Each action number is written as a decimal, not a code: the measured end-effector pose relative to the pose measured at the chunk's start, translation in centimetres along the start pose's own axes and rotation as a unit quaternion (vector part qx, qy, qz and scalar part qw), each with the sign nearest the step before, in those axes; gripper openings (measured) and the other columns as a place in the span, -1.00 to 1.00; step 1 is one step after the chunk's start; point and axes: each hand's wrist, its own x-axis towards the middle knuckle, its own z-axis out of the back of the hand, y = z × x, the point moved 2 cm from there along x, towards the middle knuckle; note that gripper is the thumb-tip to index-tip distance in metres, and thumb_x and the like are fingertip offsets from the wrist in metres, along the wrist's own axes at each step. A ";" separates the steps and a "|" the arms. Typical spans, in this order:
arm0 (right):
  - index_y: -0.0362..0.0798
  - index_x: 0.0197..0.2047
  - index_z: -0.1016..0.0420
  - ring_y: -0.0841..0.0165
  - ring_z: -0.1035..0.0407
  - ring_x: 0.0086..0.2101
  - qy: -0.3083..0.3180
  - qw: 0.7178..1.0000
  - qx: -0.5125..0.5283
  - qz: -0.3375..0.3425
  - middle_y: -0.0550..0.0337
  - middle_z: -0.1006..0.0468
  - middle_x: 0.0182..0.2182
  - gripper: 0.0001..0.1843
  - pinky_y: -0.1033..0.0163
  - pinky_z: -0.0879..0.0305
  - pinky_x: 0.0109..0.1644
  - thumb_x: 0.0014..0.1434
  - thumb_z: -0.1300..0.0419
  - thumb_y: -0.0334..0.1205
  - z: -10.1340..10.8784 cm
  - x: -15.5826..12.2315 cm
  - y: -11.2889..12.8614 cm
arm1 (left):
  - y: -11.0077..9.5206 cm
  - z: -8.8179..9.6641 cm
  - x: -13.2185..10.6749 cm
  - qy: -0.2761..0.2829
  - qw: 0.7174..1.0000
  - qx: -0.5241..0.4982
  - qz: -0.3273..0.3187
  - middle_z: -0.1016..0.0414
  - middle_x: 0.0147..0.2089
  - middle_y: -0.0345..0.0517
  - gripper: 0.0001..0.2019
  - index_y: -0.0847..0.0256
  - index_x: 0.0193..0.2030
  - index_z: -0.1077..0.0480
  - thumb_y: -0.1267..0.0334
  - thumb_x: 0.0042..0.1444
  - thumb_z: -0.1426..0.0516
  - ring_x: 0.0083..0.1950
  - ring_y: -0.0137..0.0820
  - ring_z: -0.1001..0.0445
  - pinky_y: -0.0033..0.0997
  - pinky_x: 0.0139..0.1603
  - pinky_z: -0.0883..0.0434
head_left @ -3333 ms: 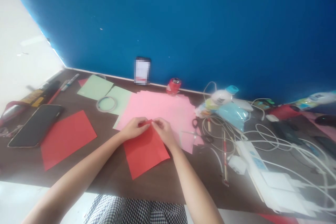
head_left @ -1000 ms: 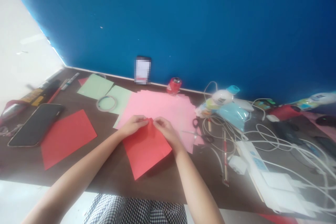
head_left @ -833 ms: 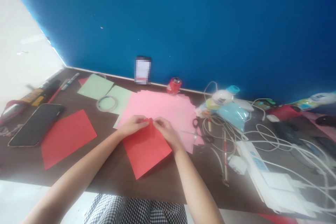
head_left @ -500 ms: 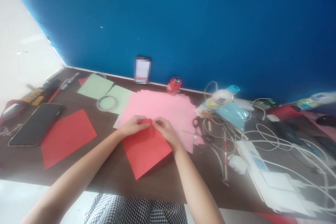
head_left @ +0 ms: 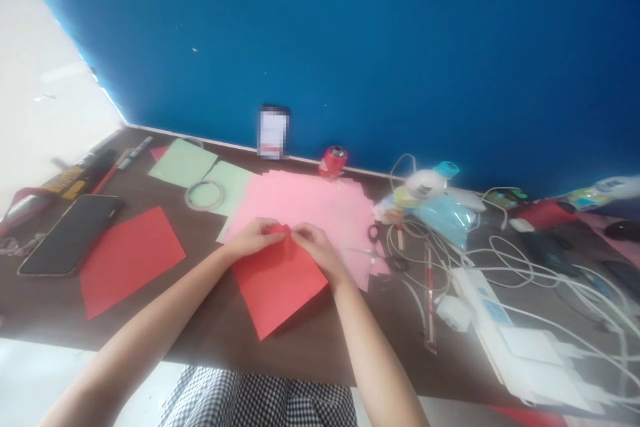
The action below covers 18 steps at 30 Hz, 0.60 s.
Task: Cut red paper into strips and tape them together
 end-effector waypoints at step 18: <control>-0.04 -0.43 -0.44 0.38 -0.31 -0.33 -0.014 0.998 -0.051 0.013 0.27 -0.44 -0.43 -0.79 0.25 -0.18 -0.16 -0.03 -0.22 -0.06 0.7 0.3 0.1 | 0.1 0.3 -0.2 0.007 0.998 -0.047 0.033 -0.46 -0.36 -0.09 -0.65 0.28 -0.34 -0.38 -0.02 0.02 -0.06 -0.38 -0.34 -0.43 -0.39 -0.40 -0.34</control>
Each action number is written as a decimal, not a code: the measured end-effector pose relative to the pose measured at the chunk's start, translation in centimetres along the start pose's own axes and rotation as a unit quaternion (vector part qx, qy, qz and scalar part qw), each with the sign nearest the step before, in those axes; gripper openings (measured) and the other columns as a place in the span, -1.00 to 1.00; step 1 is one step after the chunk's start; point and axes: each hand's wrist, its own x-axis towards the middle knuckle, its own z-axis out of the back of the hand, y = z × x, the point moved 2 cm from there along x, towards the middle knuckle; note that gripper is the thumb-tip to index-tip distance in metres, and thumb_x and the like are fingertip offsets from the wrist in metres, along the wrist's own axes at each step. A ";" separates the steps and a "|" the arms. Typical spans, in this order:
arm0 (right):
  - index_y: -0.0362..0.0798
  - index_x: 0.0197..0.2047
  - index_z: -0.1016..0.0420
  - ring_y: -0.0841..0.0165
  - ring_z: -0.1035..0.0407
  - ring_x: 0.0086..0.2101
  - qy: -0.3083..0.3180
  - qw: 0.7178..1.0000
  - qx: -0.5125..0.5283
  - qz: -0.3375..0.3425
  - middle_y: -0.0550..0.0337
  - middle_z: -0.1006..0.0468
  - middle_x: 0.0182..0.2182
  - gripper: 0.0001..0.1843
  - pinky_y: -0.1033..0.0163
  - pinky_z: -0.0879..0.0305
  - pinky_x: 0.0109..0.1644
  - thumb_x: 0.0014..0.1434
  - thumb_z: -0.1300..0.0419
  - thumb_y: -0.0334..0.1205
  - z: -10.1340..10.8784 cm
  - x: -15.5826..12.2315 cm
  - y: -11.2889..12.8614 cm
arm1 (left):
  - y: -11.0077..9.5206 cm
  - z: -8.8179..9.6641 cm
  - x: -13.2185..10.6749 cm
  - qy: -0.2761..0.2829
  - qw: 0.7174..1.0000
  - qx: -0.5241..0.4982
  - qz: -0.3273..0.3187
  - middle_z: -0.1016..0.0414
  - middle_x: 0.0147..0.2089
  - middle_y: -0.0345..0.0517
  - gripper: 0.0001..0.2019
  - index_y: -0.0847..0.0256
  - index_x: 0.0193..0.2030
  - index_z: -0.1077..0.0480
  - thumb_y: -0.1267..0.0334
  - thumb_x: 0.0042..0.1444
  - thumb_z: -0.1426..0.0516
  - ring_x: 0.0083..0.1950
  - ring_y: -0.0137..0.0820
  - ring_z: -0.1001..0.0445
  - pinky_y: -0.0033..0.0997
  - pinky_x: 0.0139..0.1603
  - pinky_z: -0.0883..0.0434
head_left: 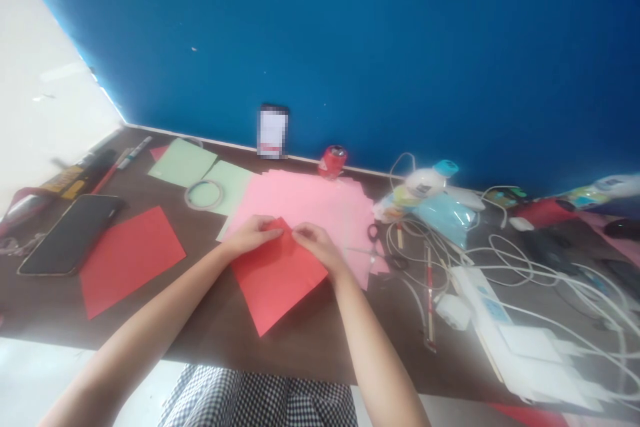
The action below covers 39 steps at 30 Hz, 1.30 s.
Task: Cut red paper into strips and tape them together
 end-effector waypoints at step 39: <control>-0.02 -0.40 -0.44 0.40 -0.32 -0.36 0.027 0.998 0.039 -0.035 0.29 -0.45 -0.42 -0.84 0.29 -0.21 -0.22 0.00 -0.21 -0.11 -0.9 -0.1 0.0 | -0.7 0.4 0.0 0.001 0.997 0.061 -0.043 -0.51 -0.21 -0.12 -0.80 0.20 -0.30 -0.46 0.21 -0.07 -0.13 -0.16 -0.31 -0.45 -0.34 -0.07 -0.34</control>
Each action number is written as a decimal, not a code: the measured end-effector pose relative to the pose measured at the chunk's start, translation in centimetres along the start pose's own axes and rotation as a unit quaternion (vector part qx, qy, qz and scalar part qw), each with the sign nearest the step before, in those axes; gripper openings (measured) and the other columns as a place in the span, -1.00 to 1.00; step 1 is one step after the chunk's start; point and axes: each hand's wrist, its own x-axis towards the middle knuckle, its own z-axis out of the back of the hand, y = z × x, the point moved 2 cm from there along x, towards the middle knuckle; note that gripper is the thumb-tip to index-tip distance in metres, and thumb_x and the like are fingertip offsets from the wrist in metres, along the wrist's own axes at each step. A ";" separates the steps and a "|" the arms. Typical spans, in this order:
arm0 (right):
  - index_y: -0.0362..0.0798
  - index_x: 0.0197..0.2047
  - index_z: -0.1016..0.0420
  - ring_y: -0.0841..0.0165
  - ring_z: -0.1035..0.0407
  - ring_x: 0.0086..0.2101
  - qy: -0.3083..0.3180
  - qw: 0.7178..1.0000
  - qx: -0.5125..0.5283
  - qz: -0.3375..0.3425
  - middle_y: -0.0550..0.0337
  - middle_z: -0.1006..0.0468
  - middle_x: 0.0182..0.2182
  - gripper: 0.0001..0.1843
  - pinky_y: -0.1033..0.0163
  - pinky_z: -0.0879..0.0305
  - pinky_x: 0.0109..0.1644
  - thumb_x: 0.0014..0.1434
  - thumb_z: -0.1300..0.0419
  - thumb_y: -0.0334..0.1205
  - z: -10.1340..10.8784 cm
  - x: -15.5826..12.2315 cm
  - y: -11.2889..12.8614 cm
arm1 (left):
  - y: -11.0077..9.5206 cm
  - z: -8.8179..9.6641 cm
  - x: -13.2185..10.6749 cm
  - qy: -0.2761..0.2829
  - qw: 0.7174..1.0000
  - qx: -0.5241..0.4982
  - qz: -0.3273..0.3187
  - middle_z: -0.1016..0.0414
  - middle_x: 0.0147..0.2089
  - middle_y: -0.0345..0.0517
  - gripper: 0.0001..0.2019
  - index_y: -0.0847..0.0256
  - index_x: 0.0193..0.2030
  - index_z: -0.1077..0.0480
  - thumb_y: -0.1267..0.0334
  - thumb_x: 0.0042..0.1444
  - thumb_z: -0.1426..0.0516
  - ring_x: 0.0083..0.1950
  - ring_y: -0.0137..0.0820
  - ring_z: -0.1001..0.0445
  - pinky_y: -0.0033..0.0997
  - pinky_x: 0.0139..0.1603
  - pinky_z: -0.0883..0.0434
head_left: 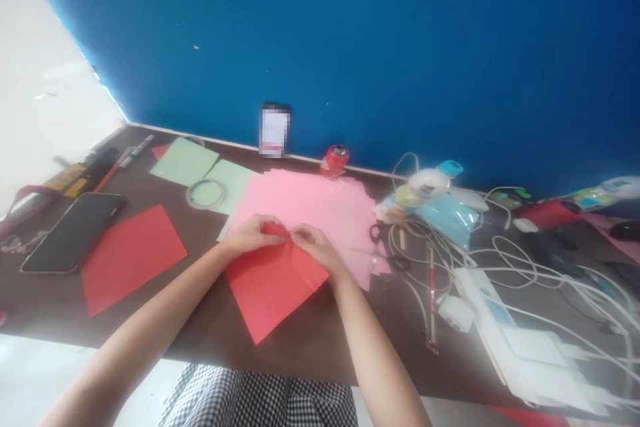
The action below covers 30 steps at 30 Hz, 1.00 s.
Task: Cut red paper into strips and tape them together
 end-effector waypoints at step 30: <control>-0.03 -0.42 -0.44 0.35 -0.35 -0.37 -0.122 0.991 0.055 0.003 0.25 -0.48 -0.45 -0.75 0.26 -0.24 -0.25 -0.09 -0.26 -0.03 0.6 0.1 -0.6 | -0.1 -1.0 -0.9 -0.335 0.915 0.191 -0.115 -0.29 0.06 0.08 -0.51 0.22 0.06 -0.19 0.25 -0.05 -0.14 0.11 -0.18 -0.25 -0.08 0.10 -0.19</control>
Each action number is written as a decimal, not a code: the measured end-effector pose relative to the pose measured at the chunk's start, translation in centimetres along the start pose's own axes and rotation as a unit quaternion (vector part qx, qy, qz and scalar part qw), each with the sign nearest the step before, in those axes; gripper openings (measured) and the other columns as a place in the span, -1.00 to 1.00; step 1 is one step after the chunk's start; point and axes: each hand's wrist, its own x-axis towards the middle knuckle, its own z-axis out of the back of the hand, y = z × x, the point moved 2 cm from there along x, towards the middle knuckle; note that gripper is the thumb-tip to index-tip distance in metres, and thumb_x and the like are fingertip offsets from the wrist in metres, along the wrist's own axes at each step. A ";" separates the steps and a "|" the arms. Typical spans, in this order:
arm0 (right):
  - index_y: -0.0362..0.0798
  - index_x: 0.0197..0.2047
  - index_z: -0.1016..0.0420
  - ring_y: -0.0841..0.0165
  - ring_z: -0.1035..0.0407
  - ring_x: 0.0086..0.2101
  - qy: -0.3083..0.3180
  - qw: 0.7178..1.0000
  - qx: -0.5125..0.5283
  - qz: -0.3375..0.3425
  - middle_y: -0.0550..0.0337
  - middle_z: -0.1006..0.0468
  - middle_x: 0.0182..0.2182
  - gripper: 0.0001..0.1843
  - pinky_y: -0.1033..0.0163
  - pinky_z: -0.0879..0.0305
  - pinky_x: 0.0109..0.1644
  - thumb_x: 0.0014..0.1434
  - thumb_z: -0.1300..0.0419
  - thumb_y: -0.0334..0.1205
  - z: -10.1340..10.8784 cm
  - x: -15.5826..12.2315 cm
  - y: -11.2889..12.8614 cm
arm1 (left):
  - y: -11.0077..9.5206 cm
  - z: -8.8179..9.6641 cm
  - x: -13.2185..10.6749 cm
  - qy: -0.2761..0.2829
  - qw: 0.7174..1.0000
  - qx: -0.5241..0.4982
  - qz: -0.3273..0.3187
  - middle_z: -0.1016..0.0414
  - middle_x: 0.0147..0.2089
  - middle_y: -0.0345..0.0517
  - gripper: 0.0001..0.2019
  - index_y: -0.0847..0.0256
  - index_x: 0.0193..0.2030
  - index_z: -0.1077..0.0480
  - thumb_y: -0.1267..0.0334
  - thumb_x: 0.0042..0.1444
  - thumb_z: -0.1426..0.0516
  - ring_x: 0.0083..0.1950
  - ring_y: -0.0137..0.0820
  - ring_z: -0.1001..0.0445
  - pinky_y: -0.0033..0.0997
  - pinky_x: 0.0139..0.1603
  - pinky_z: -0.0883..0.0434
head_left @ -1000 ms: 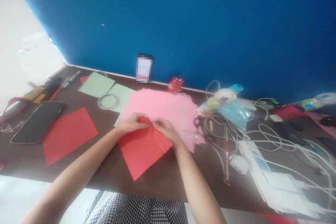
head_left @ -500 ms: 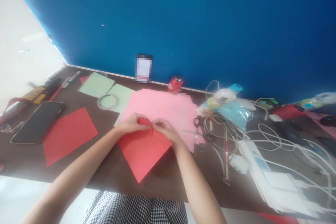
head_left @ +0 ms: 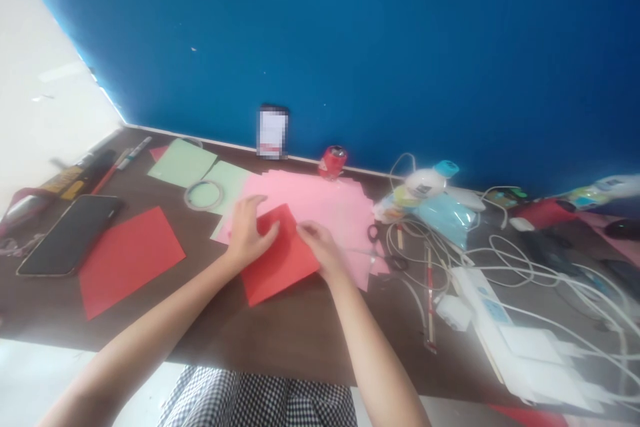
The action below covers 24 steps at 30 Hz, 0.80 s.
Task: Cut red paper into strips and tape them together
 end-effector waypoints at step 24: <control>-0.03 -0.41 -0.42 0.35 -0.33 -0.30 -0.173 0.978 0.003 0.118 0.23 -0.46 -0.42 -0.78 0.22 -0.21 -0.14 -0.06 -0.23 -0.05 1.1 0.5 -0.1 | 1.6 0.1 0.9 0.148 0.776 -0.451 0.415 -0.51 -0.11 0.03 -0.62 0.21 -0.15 -0.38 0.09 -0.11 -0.24 -0.15 -0.22 -0.51 -0.29 -0.17 -0.49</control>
